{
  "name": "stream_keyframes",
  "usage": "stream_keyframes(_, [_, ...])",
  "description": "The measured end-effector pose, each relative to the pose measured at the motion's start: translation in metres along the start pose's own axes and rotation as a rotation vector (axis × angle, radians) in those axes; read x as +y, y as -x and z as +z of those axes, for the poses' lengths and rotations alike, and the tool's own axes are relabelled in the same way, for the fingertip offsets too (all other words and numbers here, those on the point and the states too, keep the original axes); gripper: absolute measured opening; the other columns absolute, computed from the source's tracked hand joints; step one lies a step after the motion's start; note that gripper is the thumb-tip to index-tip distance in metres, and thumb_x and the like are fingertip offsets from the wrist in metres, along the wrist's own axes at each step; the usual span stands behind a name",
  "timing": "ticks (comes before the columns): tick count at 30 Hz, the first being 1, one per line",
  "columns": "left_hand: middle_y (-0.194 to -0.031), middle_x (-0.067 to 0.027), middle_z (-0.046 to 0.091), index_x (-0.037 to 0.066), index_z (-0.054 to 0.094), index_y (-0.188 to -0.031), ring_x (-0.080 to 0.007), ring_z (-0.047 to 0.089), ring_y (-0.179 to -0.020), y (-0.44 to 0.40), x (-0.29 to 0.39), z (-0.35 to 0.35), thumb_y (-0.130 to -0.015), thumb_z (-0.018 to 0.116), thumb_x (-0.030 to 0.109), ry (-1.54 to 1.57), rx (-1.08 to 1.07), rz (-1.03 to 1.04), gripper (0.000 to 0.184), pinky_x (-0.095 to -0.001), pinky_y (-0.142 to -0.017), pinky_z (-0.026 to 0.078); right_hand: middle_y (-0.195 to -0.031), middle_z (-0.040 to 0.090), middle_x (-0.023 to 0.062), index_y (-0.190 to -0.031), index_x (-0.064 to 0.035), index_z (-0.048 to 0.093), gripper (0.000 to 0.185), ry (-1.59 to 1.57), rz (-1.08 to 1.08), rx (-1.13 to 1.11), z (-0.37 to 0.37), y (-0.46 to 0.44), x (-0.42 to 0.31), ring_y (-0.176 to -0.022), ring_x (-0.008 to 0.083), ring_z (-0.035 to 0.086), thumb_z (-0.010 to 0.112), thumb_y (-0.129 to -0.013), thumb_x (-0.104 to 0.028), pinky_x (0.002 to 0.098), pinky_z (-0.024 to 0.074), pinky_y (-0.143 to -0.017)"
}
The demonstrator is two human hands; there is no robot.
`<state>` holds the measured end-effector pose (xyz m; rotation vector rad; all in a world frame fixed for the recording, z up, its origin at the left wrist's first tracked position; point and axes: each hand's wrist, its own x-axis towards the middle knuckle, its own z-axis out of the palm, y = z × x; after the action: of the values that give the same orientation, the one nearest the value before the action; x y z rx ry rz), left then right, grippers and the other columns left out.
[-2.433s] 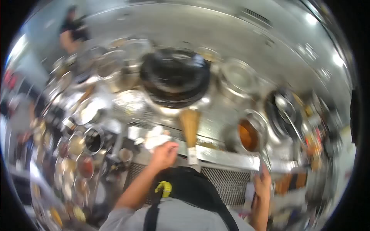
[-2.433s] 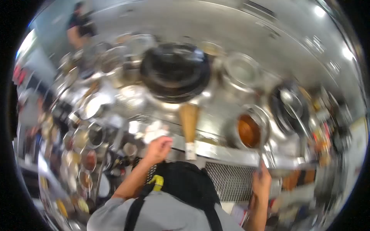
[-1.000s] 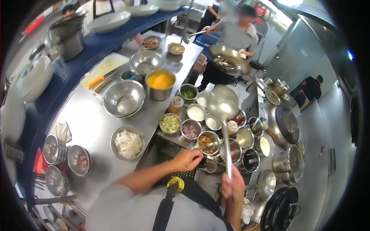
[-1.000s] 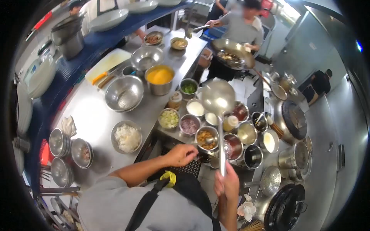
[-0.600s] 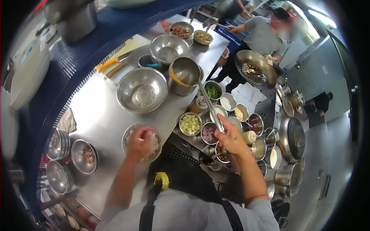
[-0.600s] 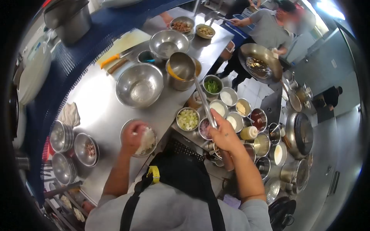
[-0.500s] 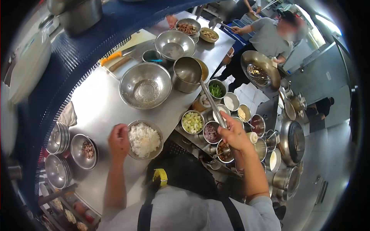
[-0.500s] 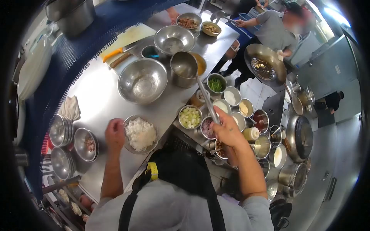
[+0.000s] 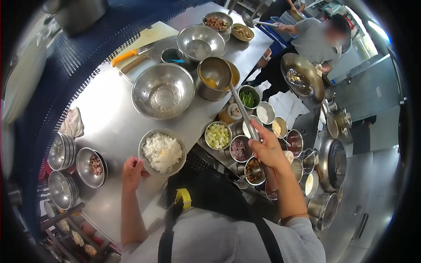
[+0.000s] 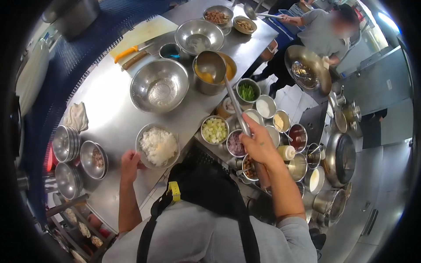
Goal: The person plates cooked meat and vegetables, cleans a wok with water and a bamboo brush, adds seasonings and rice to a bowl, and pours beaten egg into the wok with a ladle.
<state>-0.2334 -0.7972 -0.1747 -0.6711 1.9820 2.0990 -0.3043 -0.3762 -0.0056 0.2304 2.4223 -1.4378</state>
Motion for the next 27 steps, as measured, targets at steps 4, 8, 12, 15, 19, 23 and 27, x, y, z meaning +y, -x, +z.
stream_keyframes(4, [-0.071, -0.0074, 0.062, 0.002, 0.054, -0.084, -0.0124, 0.061, -0.056, -0.003, -0.006, 0.017, -0.092, 0.062, 0.017, 0.062, -0.043, -0.042, 0.019, -0.0266, -0.053, 0.055, -0.073, 0.056, 0.0143, -0.147, -0.0039, 0.039, 0.066, 0.546, -0.456, 0.333, 0.011, -0.002, 0.010, -0.069, 0.0227, 0.059, 0.060, -0.084, -0.006, 0.0377, 0.0494, -0.073])
stream_keyframes(8, [-0.073, -0.0077, 0.063, 0.003, 0.055, -0.084, -0.0131, 0.062, -0.061, -0.003, -0.006, 0.036, -0.092, 0.063, 0.017, 0.117, -0.073, -0.086, 0.018, -0.0282, -0.057, 0.057, -0.080, 0.057, 0.0034, -0.150, -0.0054, 0.035, 0.066, 0.053, -0.096, 0.060, -0.010, 0.017, -0.012, -0.064, 0.0119, 0.055, 0.056, -0.088, 0.000, 0.0285, 0.0480, -0.061])
stream_keyframes(12, [-0.074, -0.0077, 0.063, 0.004, 0.055, -0.083, -0.0144, 0.063, -0.063, -0.009, -0.006, 0.049, -0.091, 0.063, 0.017, 0.168, -0.096, -0.082, 0.017, -0.0300, -0.059, 0.058, -0.084, 0.059, -0.0001, -0.148, -0.0034, 0.039, 0.062, -0.143, 0.037, -0.058, -0.003, 0.018, -0.020, -0.063, 0.0059, 0.053, 0.056, -0.089, 0.001, 0.0226, 0.0444, -0.057])
stream_keyframes(15, [-0.075, -0.0075, 0.063, 0.004, 0.055, -0.083, -0.0151, 0.063, -0.063, -0.008, -0.005, 0.052, -0.091, 0.064, 0.017, 0.176, -0.114, -0.076, 0.017, -0.0311, -0.060, 0.058, -0.082, 0.061, 0.0055, -0.149, -0.0027, 0.036, 0.065, -0.057, 0.051, -0.050, 0.003, 0.008, -0.013, -0.063, 0.0119, 0.055, 0.056, -0.087, -0.001, 0.0289, 0.0468, -0.059])
stream_keyframes(19, [-0.074, -0.0077, 0.063, 0.004, 0.055, -0.082, -0.0152, 0.063, -0.063, -0.016, -0.008, 0.053, -0.091, 0.064, 0.016, 0.164, -0.121, -0.072, 0.017, -0.0314, -0.060, 0.058, -0.093, 0.064, 0.0246, -0.149, -0.0017, 0.035, 0.067, 0.490, -0.256, 0.170, 0.007, 0.000, -0.004, -0.075, 0.0276, 0.062, 0.058, -0.086, -0.007, 0.0370, 0.0495, -0.073])
stream_keyframes(23, [-0.073, -0.0080, 0.064, 0.004, 0.056, -0.082, -0.0153, 0.064, -0.063, -0.010, 0.001, 0.057, -0.091, 0.064, 0.014, 0.156, -0.100, -0.081, 0.015, -0.0305, -0.060, 0.058, -0.099, 0.064, 0.0268, -0.146, -0.0004, 0.039, 0.063, 0.323, -0.274, 0.193, 0.000, 0.009, -0.006, -0.083, 0.0299, 0.065, 0.058, -0.087, -0.010, 0.0360, 0.0495, -0.077])
stream_keyframes(27, [-0.071, -0.0077, 0.062, 0.006, 0.054, -0.082, -0.0168, 0.062, -0.060, -0.011, -0.002, 0.055, -0.089, 0.064, 0.014, 0.090, -0.094, -0.077, 0.015, -0.0312, -0.055, 0.056, -0.081, 0.065, 0.0171, -0.147, -0.0002, 0.037, 0.065, 0.139, -0.090, 0.057, -0.001, 0.007, -0.007, -0.071, 0.0211, 0.063, 0.058, -0.086, -0.009, 0.0329, 0.0495, -0.070])
